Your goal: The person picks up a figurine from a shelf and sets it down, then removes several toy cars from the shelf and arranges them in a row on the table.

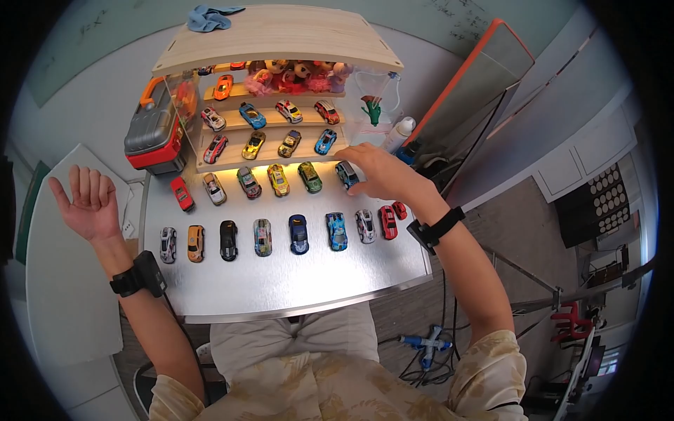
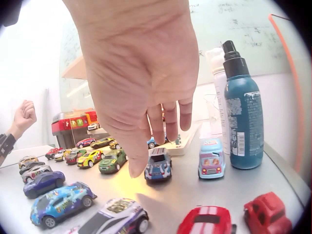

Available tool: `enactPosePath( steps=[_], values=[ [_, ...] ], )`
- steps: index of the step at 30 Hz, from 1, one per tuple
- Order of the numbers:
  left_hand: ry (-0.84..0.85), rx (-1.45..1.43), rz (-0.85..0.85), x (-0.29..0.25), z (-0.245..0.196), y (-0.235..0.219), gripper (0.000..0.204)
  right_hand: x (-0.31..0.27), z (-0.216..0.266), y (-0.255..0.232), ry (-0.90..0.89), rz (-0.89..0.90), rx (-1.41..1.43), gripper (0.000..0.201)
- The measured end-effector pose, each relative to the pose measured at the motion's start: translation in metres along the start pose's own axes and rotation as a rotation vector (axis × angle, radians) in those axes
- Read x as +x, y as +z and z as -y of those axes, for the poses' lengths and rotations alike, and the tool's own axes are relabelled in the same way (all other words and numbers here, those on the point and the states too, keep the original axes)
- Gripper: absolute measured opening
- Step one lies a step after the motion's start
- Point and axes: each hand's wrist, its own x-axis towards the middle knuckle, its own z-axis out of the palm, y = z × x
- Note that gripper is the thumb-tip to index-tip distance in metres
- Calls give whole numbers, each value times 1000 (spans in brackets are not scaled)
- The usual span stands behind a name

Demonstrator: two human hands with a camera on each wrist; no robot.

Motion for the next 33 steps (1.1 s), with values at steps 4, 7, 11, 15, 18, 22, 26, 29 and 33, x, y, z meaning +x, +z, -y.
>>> enactPosePath(
  steps=[4, 7, 11, 15, 18, 22, 26, 29, 33],
  values=[
    [2, 2, -5, -1, 0, 0, 53, 9, 22, -4, -81, -61, 68, 64],
    [7, 17, -33, -1, 1, 2, 53, 22, 30, 4, -145, -65, 81, 64],
    [3, 0, -28, -1, -1, -2, 53, 36, 32, 19, -167, -62, 53, 65],
    [5, -13, -19, -1, -1, -2, 53, 40, 38, 16, -122, 15, 69, 67],
    [14, -8, -54, -2, -3, -2, 56, 37, 37, 13, -105, 36, 49, 67],
    [17, -9, -62, -1, -3, -1, 59, 38, 44, 11, -161, -16, 57, 65],
    [19, -2, -36, -1, 0, 1, 55, 51, 61, 16, -250, -64, 123, 62],
    [22, 1, -39, -1, 0, 0, 56, 62, 73, 23, -257, -57, 100, 61],
    [30, 10, -62, -3, -3, 0, 57, 57, 86, 15, -274, -129, 98, 58]
  ],
)
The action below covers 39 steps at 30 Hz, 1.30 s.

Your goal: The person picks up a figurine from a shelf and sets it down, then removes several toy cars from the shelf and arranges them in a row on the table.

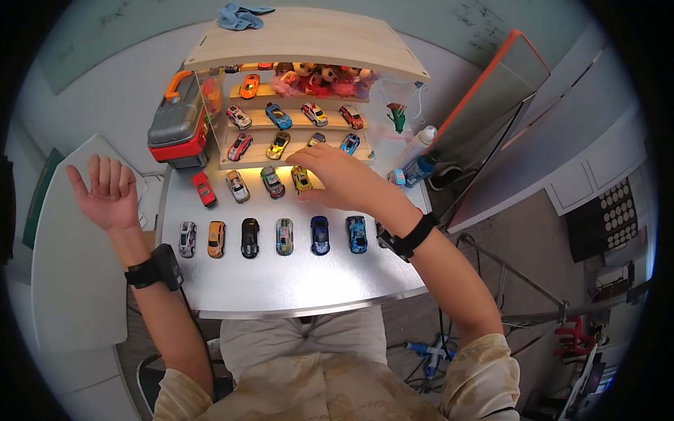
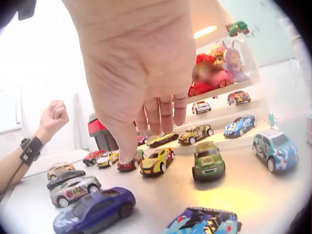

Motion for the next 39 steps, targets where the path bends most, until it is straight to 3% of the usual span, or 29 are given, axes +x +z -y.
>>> enactPosePath(
  steps=[2, 7, 9, 11, 13, 16, 19, 22, 25, 27, 32, 37, 39],
  values=[
    [5, 0, -23, 1, 2, 1, 58, -16, 14, -17, -3, -149, 38, 54],
    [20, 36, -38, 2, 5, 6, 59, -103, 55, -29, 210, -585, 297, 20],
    [13, 75, -110, 1, 6, 13, 59, -147, 61, -5, 473, -756, 556, 22],
    [-17, 113, -150, 2, 7, 23, 58, -182, 55, 25, 579, -903, 683, 29],
    [-55, 156, -151, 2, 6, 35, 58, -214, 48, 51, 648, -929, 712, 31],
    [-168, 399, -309, -8, 5, 68, 57, -234, 37, 81, 706, -979, 739, 39],
    [-307, 889, -443, -29, 3, 84, 55, -233, 40, 89, 736, -981, 731, 43],
    [-477, 1388, -456, -60, -5, 80, 52, -231, 44, 86, 702, -955, 675, 46],
    [-586, 1617, -451, -92, -16, 68, 47, -233, 43, 85, 702, -931, 685, 48],
    [-552, 1631, -389, -102, -22, 62, 44, -234, 42, 86, 695, -914, 640, 48],
    [-495, 1777, -101, -86, -12, 100, 36, -237, 43, 84, 676, -879, 591, 48],
    [-370, 1867, 377, -37, 53, 169, 30, -240, 46, 80, 656, -883, 628, 46],
    [-408, 1833, 416, -19, 87, 188, 30, -240, 47, 79, 663, -878, 647, 46]
  ],
)
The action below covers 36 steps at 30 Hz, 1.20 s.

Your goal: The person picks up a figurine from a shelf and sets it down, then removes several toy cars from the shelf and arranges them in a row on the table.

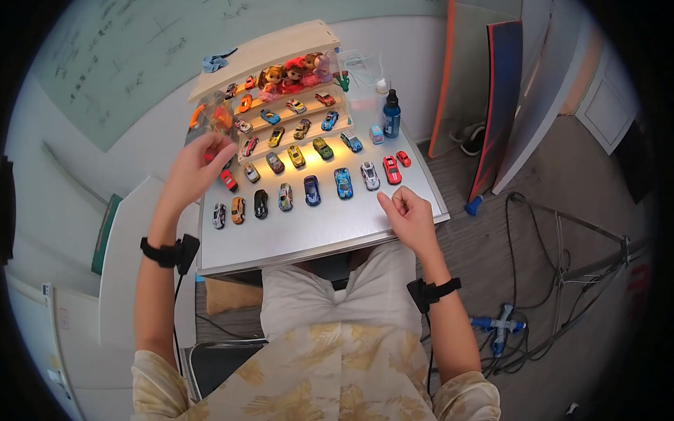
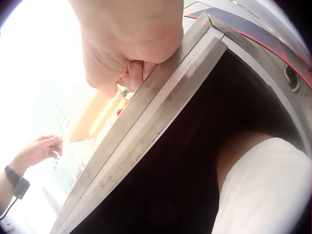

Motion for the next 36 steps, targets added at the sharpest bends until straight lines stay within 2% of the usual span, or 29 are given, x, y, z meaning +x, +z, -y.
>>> enactPosePath(
  steps=[2, 5, 10, 15, 18, 24, 27, 30, 32, 34, 36],
  values=[
    [18, 74, 22, 44, 10, 18, 34, 1, 1, 0, -1, -9, -3, 46],
    [46, 197, -87, 106, 33, 48, 46, -1, -2, 0, 25, -3, 2, 45],
    [-8, 403, -114, 189, 95, 83, 63, 0, -2, -2, 22, 6, 17, 43],
    [-72, 443, -129, 211, 90, 98, 56, 1, 1, -4, 26, 13, -2, 42],
    [-43, 337, -102, 220, 101, 106, 50, 1, -1, -3, 21, 9, 0, 42],
    [-28, 329, -135, 224, 108, 113, 46, 0, -2, -2, 21, 5, -6, 42],
    [-67, 401, -97, 208, 86, 101, 50, 3, 1, -3, 30, 10, -4, 42],
    [56, 395, -187, 180, 71, 90, 54, 0, -2, -3, 40, 10, 11, 41],
    [156, 114, -218, 143, 50, 79, 51, 0, -1, -3, 34, 6, 3, 41],
    [103, -113, -142, 102, 39, 60, 43, 1, -1, -3, 31, 8, 10, 41],
    [-11, -326, -160, 63, 28, 36, 34, 0, 0, -3, 47, 13, 16, 41]
  ],
)
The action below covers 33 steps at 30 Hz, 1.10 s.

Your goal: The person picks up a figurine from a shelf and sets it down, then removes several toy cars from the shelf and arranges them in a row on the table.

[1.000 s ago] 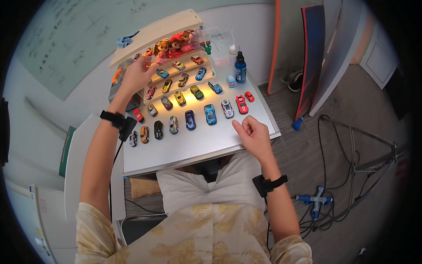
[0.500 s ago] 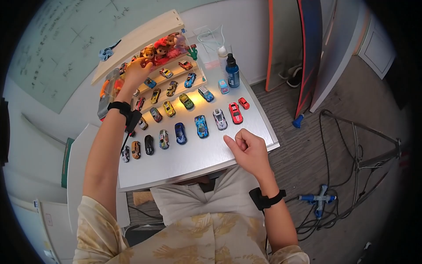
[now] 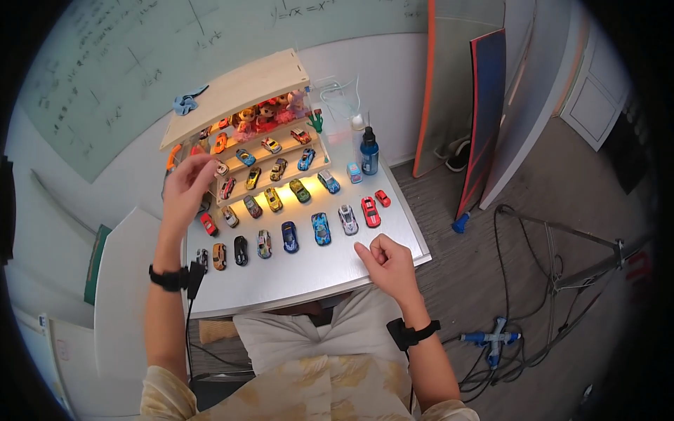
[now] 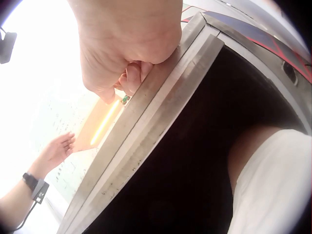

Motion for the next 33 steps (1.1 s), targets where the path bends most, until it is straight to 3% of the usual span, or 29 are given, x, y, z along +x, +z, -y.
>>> enactPosePath(
  steps=[4, 6, 7, 10, 11, 13, 16, 19, 23, 26, 29, 33],
  values=[
    [-223, -388, -383, -58, 16, -57, 24, 3, -2, -2, 50, 39, 57, 38],
    [-213, -671, -523, -83, 53, -85, 23, 6, 2, -7, 132, 38, 122, 36],
    [-201, -865, -531, -97, 65, -96, 26, 8, 3, -8, 176, 39, 156, 34],
    [-115, -1298, -481, -148, 115, -115, 32, 25, 6, -16, 73, -129, 128, 29],
    [-77, -1420, -453, -162, 130, -115, 34, 35, 8, -22, 30, -182, 63, 17],
    [-91, -1485, -450, -183, 148, -112, 35, 56, 12, -36, -108, -137, -170, 17],
    [-134, -1515, -502, -196, 156, -103, 35, 84, 27, -50, -269, 156, -479, 36],
    [-216, -1508, -572, -199, 156, -95, 35, 109, 10, -54, -430, 350, -599, 43],
    [-258, -1511, -626, -195, 151, -88, 35, 121, 6, -50, -225, 426, -583, 37],
    [-255, -1537, -613, -196, 150, -88, 39, 128, 8, -46, -183, 443, -577, 31],
    [-263, -1520, -623, -193, 148, -87, 39, 138, 3, -45, -294, 408, -625, 29],
    [-293, -1512, -621, -193, 144, -88, 41, 147, -2, -41, -277, 427, -583, 31]
  ],
)
